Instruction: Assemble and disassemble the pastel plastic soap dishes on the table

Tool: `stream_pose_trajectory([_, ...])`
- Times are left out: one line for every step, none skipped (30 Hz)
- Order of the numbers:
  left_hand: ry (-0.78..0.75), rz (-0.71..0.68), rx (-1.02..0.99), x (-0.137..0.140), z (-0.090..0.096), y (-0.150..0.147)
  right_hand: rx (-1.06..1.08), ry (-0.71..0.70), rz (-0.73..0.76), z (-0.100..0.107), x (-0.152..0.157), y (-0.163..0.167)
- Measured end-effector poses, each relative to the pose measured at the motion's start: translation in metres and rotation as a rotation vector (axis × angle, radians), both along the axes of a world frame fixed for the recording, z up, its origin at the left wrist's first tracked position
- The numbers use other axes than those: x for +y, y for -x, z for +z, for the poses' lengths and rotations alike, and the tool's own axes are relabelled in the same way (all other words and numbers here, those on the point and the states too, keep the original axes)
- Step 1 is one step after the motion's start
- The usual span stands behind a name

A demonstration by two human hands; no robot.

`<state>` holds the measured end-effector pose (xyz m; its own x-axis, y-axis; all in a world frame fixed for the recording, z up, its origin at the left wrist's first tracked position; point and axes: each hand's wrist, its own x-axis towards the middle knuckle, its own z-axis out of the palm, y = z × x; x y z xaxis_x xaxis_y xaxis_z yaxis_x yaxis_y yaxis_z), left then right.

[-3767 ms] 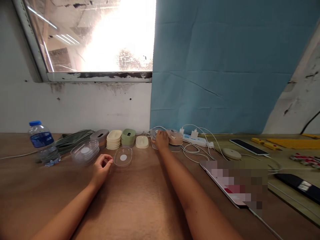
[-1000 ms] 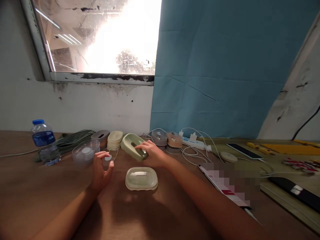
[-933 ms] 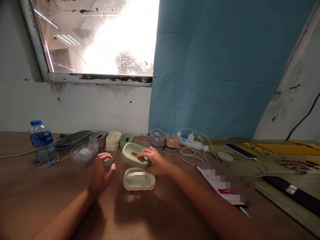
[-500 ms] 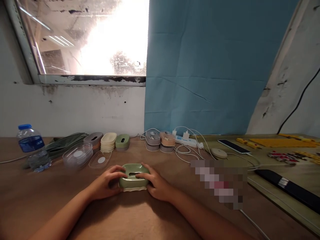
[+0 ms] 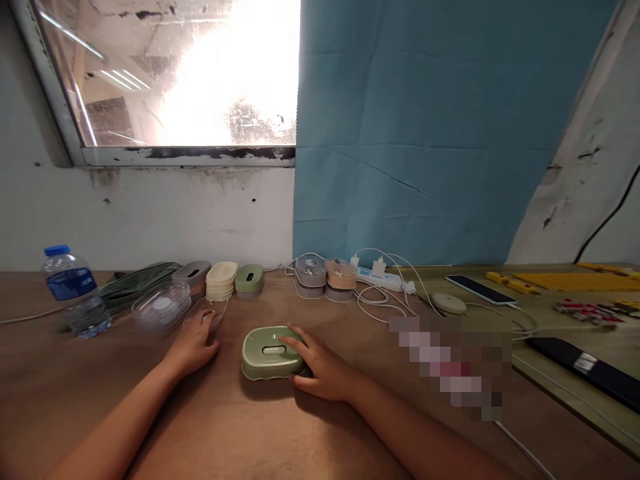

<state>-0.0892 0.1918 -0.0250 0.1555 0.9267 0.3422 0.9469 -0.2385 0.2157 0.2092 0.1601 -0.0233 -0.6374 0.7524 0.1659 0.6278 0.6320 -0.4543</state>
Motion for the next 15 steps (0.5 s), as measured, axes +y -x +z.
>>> stream_pose_trajectory([0.040,0.057,0.031,0.002,-0.001,0.004,-0.002,-0.006,0.001,0.000,0.000,0.000])
stream_pose_trajectory([0.067,0.086,0.037,0.004,-0.002,0.007,-0.002,-0.012,0.002,0.000,0.001,-0.001])
stream_pose_trajectory([0.072,0.086,0.010,0.006,-0.003,0.010,0.000,-0.020,0.002,-0.001,0.001,-0.001])
stream_pose_trajectory([0.053,0.064,-0.061,0.007,-0.003,0.011,0.005,-0.029,0.001,-0.001,0.001,-0.002])
stream_pose_trajectory([0.014,0.030,-0.182,0.009,-0.004,0.012,0.013,-0.039,0.002,-0.002,0.001,-0.002])
stream_pose_trajectory([-0.031,-0.006,-0.353,0.010,-0.004,0.011,0.024,-0.050,0.006,-0.003,0.002,-0.003])
stream_pose_trajectory([-0.065,-0.038,-0.567,0.011,-0.003,0.009,0.040,-0.062,0.011,-0.004,0.002,-0.003])
stream_pose_trajectory([-0.078,-0.071,-0.807,0.012,-0.003,0.006,0.062,-0.074,0.016,-0.006,0.003,-0.004])
stream_pose_trajectory([-0.059,-0.103,-1.051,0.012,-0.002,0.003,0.092,-0.085,0.016,-0.008,0.004,-0.005])
stream_pose_trajectory([-0.012,-0.134,-1.274,0.011,-0.001,-0.001,0.131,-0.099,0.009,-0.010,0.005,-0.005])
stream_pose_trajectory([0.056,-0.164,-1.460,0.010,0.001,-0.006,0.175,-0.118,-0.006,-0.012,0.006,-0.005])
stream_pose_trajectory([0.135,-0.192,-1.607,0.007,0.002,-0.010,0.218,-0.141,-0.024,-0.014,0.008,-0.005])
stream_pose_trajectory([0.215,-0.219,-1.714,0.004,0.003,-0.015,0.259,-0.170,-0.043,-0.016,0.008,-0.004])
stream_pose_trajectory([0.292,-0.246,-1.786,0.000,0.004,-0.020,0.294,-0.206,-0.055,-0.017,0.009,-0.004])
stream_pose_trajectory([0.360,-0.273,-1.831,-0.003,0.005,-0.025,0.324,-0.245,-0.061,-0.016,0.008,-0.003])
